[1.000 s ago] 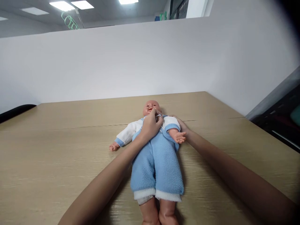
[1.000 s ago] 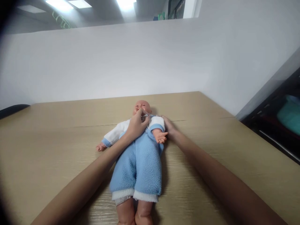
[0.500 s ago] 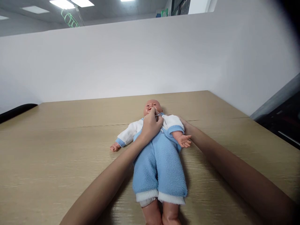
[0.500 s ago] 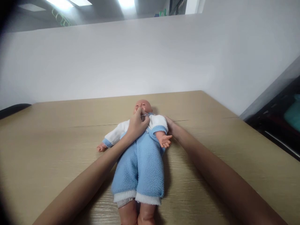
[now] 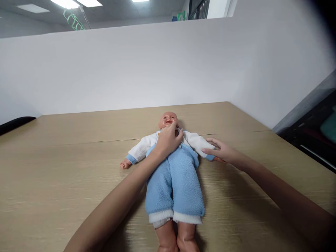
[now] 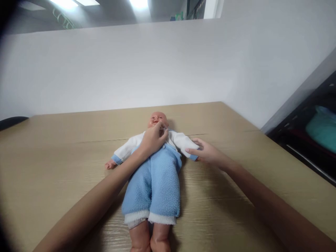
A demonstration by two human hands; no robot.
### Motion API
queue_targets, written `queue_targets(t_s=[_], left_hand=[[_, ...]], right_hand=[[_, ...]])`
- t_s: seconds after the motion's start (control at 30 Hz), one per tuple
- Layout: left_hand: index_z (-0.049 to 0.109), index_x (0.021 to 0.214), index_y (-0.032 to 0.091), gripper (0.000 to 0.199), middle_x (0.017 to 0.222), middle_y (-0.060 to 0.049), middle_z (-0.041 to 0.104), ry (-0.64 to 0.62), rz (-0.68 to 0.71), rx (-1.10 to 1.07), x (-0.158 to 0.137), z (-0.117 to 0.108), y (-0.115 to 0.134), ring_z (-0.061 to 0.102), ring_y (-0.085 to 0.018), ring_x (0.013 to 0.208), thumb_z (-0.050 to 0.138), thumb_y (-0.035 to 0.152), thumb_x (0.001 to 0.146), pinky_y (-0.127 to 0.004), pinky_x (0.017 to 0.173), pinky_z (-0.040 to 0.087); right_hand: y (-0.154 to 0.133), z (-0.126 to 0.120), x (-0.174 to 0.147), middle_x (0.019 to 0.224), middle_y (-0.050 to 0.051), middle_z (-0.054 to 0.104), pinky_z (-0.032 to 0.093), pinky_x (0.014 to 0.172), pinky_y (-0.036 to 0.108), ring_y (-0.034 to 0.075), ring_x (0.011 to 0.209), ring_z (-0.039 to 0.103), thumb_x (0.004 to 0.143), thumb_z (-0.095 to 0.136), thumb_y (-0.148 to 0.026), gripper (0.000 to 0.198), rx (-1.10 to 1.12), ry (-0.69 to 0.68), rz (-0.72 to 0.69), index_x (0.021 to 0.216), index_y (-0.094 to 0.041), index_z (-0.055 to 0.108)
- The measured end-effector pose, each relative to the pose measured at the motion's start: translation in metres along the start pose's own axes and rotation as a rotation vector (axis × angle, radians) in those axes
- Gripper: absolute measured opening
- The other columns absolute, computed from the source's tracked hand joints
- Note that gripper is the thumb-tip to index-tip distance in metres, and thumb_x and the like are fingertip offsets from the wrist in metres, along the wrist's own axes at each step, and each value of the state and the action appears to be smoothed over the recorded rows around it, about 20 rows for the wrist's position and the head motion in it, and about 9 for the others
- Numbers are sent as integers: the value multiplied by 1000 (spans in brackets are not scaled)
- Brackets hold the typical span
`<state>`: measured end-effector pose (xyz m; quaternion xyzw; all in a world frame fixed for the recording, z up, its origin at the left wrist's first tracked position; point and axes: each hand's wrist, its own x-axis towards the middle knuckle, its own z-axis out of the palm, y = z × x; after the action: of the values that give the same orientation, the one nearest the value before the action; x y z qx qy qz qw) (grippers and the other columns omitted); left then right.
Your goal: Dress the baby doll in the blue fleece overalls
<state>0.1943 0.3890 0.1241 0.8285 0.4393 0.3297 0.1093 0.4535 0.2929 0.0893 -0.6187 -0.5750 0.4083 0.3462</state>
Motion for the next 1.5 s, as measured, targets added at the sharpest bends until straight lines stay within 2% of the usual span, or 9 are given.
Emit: queue_targets(t_s=[0.37, 0.53, 0.67, 0.83, 0.97, 1.1, 1.2, 1.33, 1.5], left_hand=[[65, 110, 21, 16, 118, -13, 76, -71, 139, 251, 2, -13, 7, 62, -35, 121, 49, 23, 106, -52, 107, 40], [66, 116, 19, 22, 134, -19, 67, -44, 211, 335, 0, -14, 5, 53, -39, 135, 48, 26, 108, -54, 110, 38], [67, 118, 19, 21, 136, -17, 65, -62, 303, 315, 0, -21, 8, 52, -38, 136, 50, 26, 108, -54, 115, 36], [70, 116, 20, 27, 122, -11, 72, -275, 557, 204, -4, -25, 23, 61, -31, 115, 49, 37, 112, -46, 105, 41], [71, 103, 20, 32, 110, -10, 75, -374, 615, 181, -10, -17, 31, 65, -28, 106, 49, 41, 113, -46, 99, 42], [69, 96, 20, 28, 110, -10, 76, -388, 580, 160, -13, -11, 30, 64, -28, 108, 50, 34, 110, -45, 100, 42], [66, 96, 21, 26, 106, -10, 76, -399, 501, 137, -13, -7, 29, 63, -30, 110, 47, 34, 110, -46, 103, 43], [62, 112, 21, 19, 102, -9, 75, -375, 395, 40, -12, -1, 26, 66, -30, 106, 52, 35, 106, -47, 105, 44], [54, 139, 19, 41, 107, -6, 76, -361, 327, -87, -11, 3, 24, 69, -28, 107, 59, 28, 99, -47, 107, 44]], right_hand=[[45, -65, 16, 123, 16, 81, 63, 102, 51, 34, 111, 78, 76, 91, -59, 60, 12, 103, -38, 120, -21, 75], [25, -38, 5, 141, 19, 71, 42, 118, 72, 47, 137, 60, 87, 78, -51, 45, -590, 496, -523, 121, -21, 74], [-7, 12, -20, 136, 13, 71, 46, 115, 58, 37, 129, 64, 102, 67, -34, 26, -562, 256, -781, 127, -26, 68], [-13, 50, -32, 97, 3, 63, 52, 76, 37, 22, 83, 61, 108, 61, -56, 37, -4, -116, -387, 130, -26, 59], [-8, 43, -18, 87, 2, 58, 48, 81, 38, 21, 83, 54, 111, 48, -65, 46, 11, -210, -343, 100, -23, 65], [-2, 38, -5, 80, 2, 56, 45, 73, 36, 20, 77, 50, 104, 56, -73, 54, 137, -226, -250, 84, -23, 60], [5, 41, 3, 68, -4, 45, 34, 52, 32, 15, 56, 38, 97, 60, -76, 53, 312, -263, -131, 86, -25, 54], [8, 47, 10, 63, -9, 36, 24, 45, 29, 11, 47, 26, 94, 66, -72, 49, 456, -225, -73, 90, -27, 49], [4, 57, 4, 73, -5, 52, 35, 52, 29, 14, 57, 44, 96, 69, -69, 45, 299, 10, -213, 102, -26, 58]])
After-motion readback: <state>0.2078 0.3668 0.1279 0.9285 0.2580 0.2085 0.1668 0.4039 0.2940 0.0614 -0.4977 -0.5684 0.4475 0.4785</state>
